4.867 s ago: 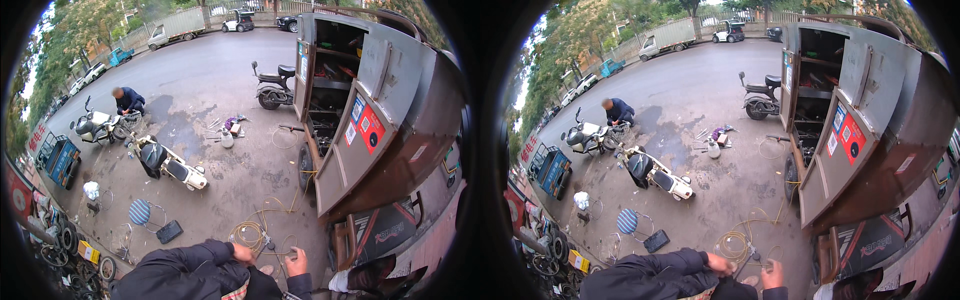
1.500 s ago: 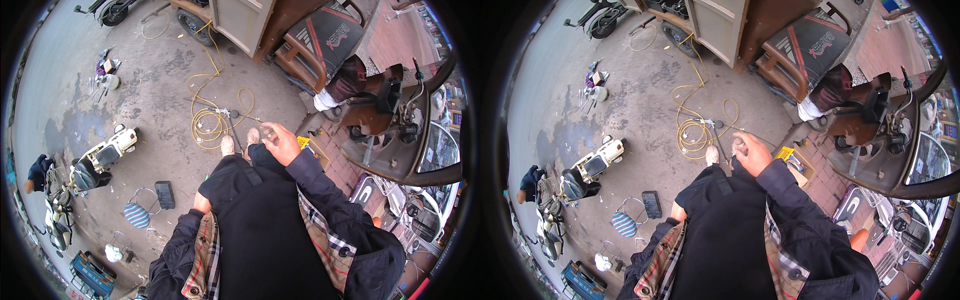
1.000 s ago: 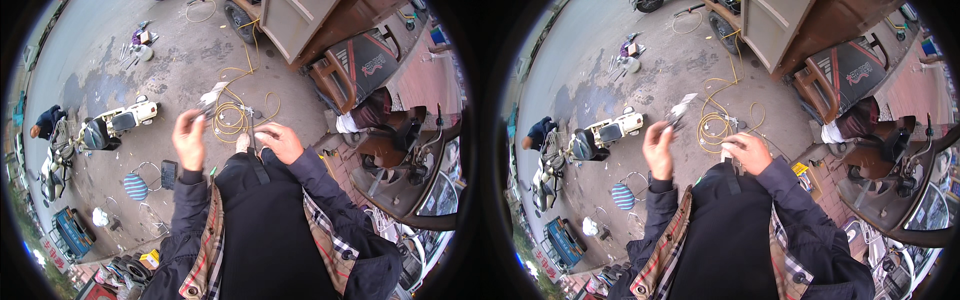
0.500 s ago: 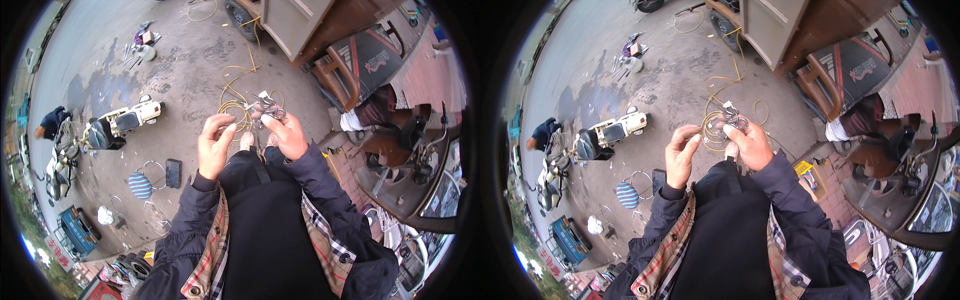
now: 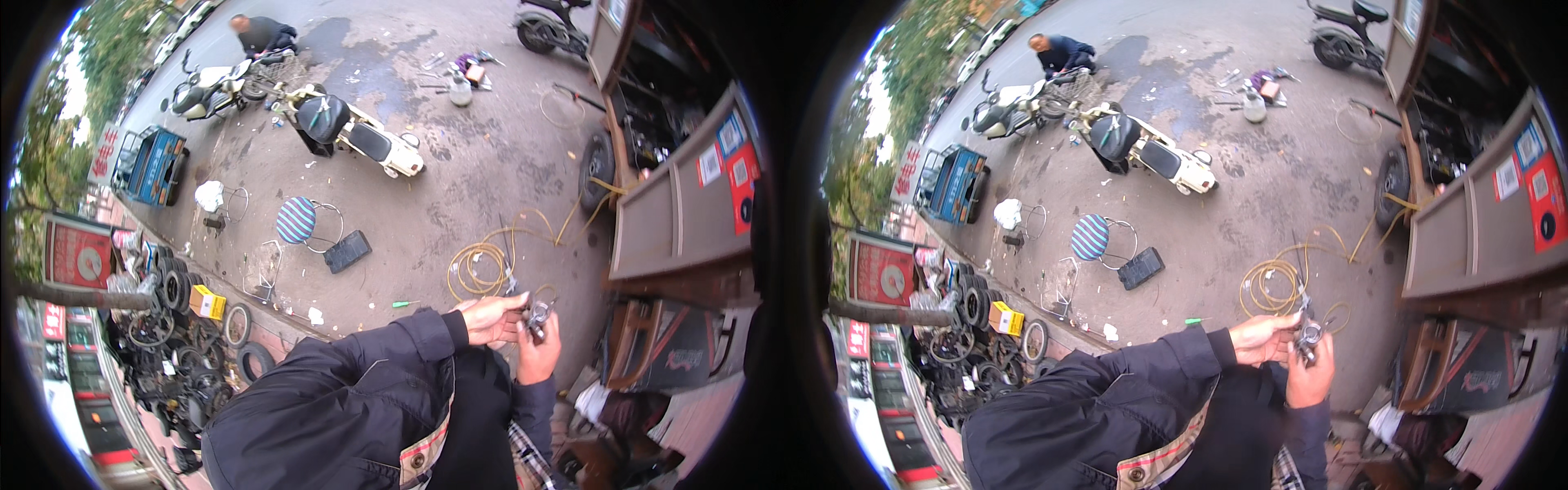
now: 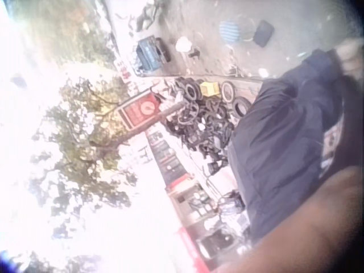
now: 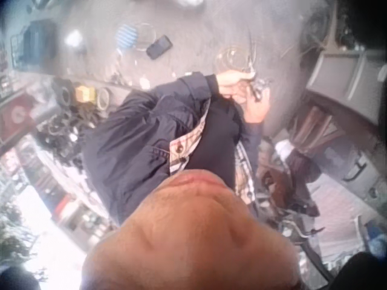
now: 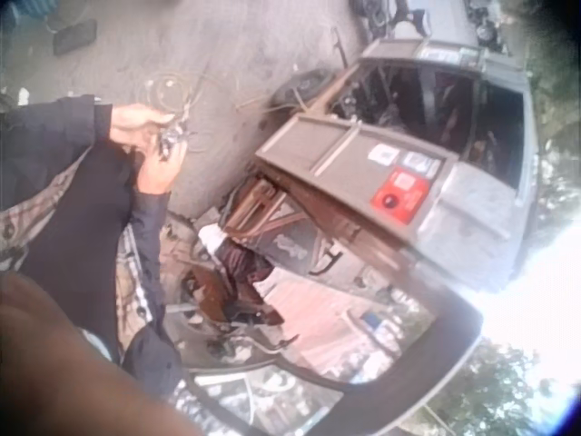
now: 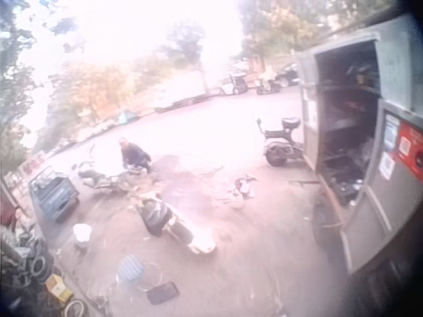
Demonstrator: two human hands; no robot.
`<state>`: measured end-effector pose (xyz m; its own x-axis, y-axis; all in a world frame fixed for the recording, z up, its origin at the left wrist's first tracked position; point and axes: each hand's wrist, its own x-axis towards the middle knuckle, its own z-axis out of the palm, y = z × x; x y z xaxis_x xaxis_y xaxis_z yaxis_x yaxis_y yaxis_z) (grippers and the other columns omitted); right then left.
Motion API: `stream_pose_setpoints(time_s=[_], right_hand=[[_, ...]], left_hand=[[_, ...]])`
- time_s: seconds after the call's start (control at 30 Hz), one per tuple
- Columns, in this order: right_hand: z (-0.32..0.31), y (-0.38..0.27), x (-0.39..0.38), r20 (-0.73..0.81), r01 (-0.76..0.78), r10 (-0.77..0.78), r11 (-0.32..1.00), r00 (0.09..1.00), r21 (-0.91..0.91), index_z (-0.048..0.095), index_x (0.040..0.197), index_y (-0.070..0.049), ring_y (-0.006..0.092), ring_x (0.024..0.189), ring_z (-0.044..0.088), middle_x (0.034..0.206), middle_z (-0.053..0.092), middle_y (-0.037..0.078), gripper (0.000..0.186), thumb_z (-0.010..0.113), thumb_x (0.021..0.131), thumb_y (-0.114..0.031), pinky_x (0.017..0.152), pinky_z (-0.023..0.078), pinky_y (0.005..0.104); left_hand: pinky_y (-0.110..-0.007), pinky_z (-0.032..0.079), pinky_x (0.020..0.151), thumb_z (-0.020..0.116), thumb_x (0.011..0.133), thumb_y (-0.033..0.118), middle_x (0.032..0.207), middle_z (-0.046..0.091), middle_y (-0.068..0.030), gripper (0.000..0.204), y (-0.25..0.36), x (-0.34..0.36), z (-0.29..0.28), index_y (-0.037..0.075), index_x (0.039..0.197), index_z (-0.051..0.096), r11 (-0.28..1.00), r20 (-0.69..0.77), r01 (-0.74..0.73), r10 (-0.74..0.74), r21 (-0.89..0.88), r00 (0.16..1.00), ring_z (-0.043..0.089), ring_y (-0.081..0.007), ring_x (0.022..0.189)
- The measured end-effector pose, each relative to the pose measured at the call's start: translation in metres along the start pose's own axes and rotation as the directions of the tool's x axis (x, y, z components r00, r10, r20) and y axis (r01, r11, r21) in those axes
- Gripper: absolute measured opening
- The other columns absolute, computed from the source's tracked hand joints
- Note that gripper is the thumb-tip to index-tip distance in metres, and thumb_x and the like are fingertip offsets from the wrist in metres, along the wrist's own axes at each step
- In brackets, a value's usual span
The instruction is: The person uses a cordless impact wrench to remove bolts from a scooter wheel, then uses a wrench and pliers to detach the wheel hub. They inspect the removed hub and later search through a storage container for parts.
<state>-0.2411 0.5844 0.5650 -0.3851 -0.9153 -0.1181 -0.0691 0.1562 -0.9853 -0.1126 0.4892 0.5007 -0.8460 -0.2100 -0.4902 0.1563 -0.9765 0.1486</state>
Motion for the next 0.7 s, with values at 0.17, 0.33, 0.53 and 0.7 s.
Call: stream_pose_setpoints(time_s=[0.17,0.33,0.53,0.7], right_hand=[[0.007,-0.004,0.005,0.154,0.219,-0.18,0.931,0.972,-0.293,0.066,0.116,0.005,0.0334,0.12,0.062,0.13,0.061,0.019,0.04,0.066,0.076,0.002,0.104,0.048,0.0393],[0.001,0.007,0.007,0.16,0.192,-0.156,0.949,0.975,-0.25,0.071,0.109,0.003,0.0352,0.127,0.059,0.129,0.063,0.018,0.034,0.064,0.076,0.007,0.111,0.044,0.0422],[-0.016,0.038,0.014,0.012,-0.168,0.168,0.981,0.986,0.099,0.062,0.127,0.005,0.0221,0.117,0.064,0.132,0.063,0.015,0.035,0.067,0.095,-0.007,0.099,0.052,0.0331],[-0.022,0.05,0.015,0.107,-0.203,0.179,0.932,0.978,0.301,0.057,0.134,0.005,0.0152,0.095,0.065,0.114,0.066,0.01,0.039,0.064,0.1,-0.012,0.084,0.053,0.0295]], left_hand=[[-0.038,0.051,0.1,0.043,0.11,0.016,0.123,0.068,-0.0086,0.03,0.001,0.007,-0.019,0.004,0.132,0.059,0.96,-0.145,-0.281,0.28,0.014,0.949,0.065,-0.0221,0.113],[-0.034,0.057,0.087,0.047,0.11,0.013,0.113,0.069,-0.0125,0.02,0.017,0.003,-0.03,0.002,0.122,0.058,0.896,-0.265,-0.436,0.44,0.079,0.858,0.07,-0.0206,0.101],[-0.03,0.057,0.076,0.063,0.103,0.016,0.103,0.07,-0.0112,0.029,0.027,-0.008,-0.008,-0.005,0.122,0.061,0.562,-0.085,-0.301,0.559,0.771,0.825,0.067,-0.0129,0.085],[-0.032,0.057,0.071,0.066,0.099,0.014,0.092,0.072,-0.0101,0.033,0.013,-0.021,0.034,-0.001,0.128,0.059,0.488,0.031,-0.189,0.313,0.852,0.949,0.069,-0.0129,0.081]])
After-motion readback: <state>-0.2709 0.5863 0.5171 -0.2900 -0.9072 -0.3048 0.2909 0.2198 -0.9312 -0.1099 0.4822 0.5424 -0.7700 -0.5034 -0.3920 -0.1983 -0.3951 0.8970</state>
